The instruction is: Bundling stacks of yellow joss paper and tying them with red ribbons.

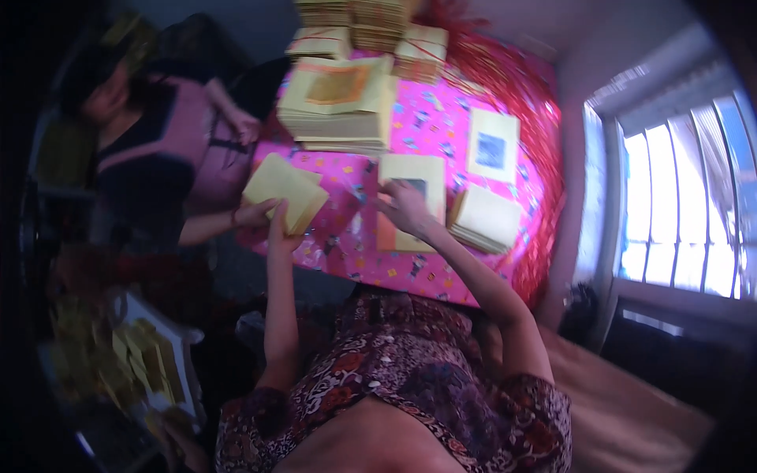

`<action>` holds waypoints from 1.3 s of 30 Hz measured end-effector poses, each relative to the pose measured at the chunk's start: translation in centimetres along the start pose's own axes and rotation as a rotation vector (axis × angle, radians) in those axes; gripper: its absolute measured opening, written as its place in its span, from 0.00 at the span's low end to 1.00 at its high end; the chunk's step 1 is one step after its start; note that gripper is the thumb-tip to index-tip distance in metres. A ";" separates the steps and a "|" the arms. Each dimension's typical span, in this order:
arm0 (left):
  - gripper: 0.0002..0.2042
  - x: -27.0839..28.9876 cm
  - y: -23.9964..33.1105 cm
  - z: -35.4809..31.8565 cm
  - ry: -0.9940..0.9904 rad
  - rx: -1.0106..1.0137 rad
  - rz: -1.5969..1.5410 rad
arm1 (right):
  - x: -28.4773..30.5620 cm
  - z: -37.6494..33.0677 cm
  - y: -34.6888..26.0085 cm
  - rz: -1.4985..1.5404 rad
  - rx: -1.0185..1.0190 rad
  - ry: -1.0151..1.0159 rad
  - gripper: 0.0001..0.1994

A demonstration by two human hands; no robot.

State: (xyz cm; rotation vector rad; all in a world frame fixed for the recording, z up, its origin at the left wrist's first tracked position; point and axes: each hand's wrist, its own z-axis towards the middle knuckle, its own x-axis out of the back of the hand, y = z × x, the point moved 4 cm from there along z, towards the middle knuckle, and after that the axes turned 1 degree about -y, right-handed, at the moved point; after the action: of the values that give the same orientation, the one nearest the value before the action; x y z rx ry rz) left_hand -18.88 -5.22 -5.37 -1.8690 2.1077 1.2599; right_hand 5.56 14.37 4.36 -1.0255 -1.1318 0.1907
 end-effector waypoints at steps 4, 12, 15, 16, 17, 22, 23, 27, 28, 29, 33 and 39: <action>0.24 0.5 -0.8 -3.5 0.015 0.051 -0.029 | -4.0 3.3 -1.8 0.187 -0.259 -0.196 0.48; 0.25 -4.8 -4.8 -14.2 0.064 0.155 -0.071 | -4.6 1.9 -2.4 0.557 -0.402 -0.726 0.53; 0.25 -8.9 -7.9 -17.2 -0.035 0.118 -0.010 | 1.2 -1.6 -5.6 0.771 -0.482 -0.832 0.45; 0.26 -9.6 -9.6 -17.2 -0.068 0.093 0.033 | 0.7 -2.2 -3.7 0.831 -0.469 -0.815 0.42; 0.26 -10.1 -11.2 -17.2 -0.094 0.063 0.071 | 1.7 -2.8 -3.2 0.810 -0.452 -0.775 0.43; 0.28 -17.5 -18.2 -17.5 -0.221 -0.106 0.177 | 9.1 -6.7 0.0 0.883 -0.414 -0.624 0.44; 0.29 -20.0 -19.3 -18.2 -0.219 -0.130 0.236 | 10.7 -7.6 1.9 0.875 -0.389 -0.560 0.43; 0.24 -24.6 -24.9 -18.5 -0.327 -0.073 0.094 | 15.4 -9.2 8.9 0.895 -0.420 -0.534 0.44; 0.23 -23.8 -26.9 -18.2 -0.338 -0.031 -0.004 | 16.8 -9.4 10.1 0.893 -0.406 -0.505 0.44; 0.23 -24.1 -28.1 -18.3 -0.351 0.016 -0.102 | 18.1 -9.9 11.5 0.882 -0.437 -0.511 0.44; 0.18 -20.8 -34.9 -15.4 0.008 0.121 0.079 | 20.3 -10.3 16.5 0.864 -0.515 -0.640 0.43; 0.26 -20.6 -36.9 -10.9 0.137 0.036 0.261 | 18.6 -9.1 21.2 0.790 -0.498 -0.756 0.43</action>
State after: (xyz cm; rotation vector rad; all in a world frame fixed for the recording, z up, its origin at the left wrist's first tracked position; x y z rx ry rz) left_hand 22.89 7.37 -6.44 -1.7580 2.4956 1.1560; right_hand 29.00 32.03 0.15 -1.9137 -1.4161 1.0321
